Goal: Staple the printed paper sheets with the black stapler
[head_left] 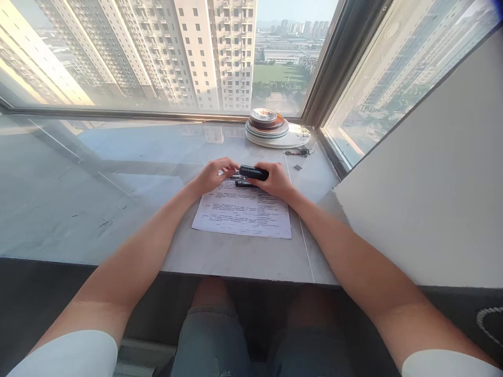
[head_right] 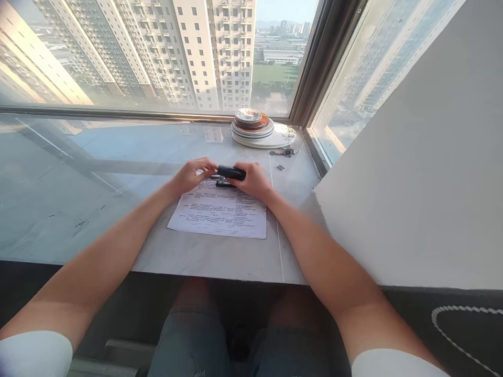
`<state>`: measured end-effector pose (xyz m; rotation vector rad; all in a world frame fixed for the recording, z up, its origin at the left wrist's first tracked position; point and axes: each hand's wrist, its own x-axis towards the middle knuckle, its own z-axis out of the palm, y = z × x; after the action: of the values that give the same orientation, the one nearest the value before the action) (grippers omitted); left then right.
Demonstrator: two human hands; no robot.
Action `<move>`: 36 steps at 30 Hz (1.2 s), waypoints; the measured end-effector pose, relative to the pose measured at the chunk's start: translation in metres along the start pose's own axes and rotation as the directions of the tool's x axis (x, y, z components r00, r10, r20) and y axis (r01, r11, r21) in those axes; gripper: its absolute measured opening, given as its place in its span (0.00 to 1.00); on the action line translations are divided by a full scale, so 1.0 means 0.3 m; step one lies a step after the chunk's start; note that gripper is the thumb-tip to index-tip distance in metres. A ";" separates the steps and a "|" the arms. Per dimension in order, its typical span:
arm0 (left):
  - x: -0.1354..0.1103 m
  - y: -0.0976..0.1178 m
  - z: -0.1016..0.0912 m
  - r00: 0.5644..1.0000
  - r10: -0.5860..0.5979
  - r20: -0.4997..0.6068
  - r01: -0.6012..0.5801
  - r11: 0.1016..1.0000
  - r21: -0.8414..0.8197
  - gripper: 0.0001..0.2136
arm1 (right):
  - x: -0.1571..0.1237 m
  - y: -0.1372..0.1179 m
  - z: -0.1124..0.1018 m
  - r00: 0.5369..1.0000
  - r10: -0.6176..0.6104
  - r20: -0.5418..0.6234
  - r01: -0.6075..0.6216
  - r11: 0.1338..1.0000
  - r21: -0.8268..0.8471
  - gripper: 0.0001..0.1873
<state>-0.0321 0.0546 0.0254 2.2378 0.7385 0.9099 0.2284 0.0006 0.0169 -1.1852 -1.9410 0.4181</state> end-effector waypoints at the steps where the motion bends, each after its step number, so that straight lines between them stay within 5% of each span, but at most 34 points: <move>1: 0.002 -0.006 0.000 0.999 -0.023 -0.030 0.022 0.999 -0.040 0.17 | -0.001 -0.005 -0.002 1.000 0.006 0.001 -0.006 1.000 -0.001 0.14; 12: 0.013 -0.041 0.000 0.959 -0.219 -0.180 0.154 0.936 -0.318 0.19 | -0.001 -0.008 -0.005 1.000 0.027 0.001 -0.027 1.000 -0.001 0.13; 16: 0.009 -0.037 -0.003 0.947 -0.293 -0.133 0.226 0.899 -0.375 0.26 | -0.001 -0.006 -0.004 0.999 0.033 0.003 -0.033 0.999 -0.014 0.14; 20: 0.005 -0.022 -0.011 0.953 -0.290 -0.086 0.238 0.894 -0.379 0.25 | -0.002 -0.005 -0.005 1.000 0.023 0.003 -0.023 1.000 0.001 0.13; 27: 0.010 -0.027 -0.007 0.959 -0.236 -0.155 0.155 0.899 -0.409 0.17 | 0.000 -0.005 -0.005 1.000 0.027 0.013 -0.027 1.000 -0.006 0.13; 36: 0.005 -0.009 -0.011 0.962 -0.238 -0.132 0.159 0.885 -0.438 0.21 | -0.001 -0.008 -0.006 0.999 0.032 0.023 -0.032 0.999 0.005 0.14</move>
<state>-0.0344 0.0584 0.0259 1.6800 0.7524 1.0669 0.2284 -0.0011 0.0194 -1.2144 -1.9411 0.4554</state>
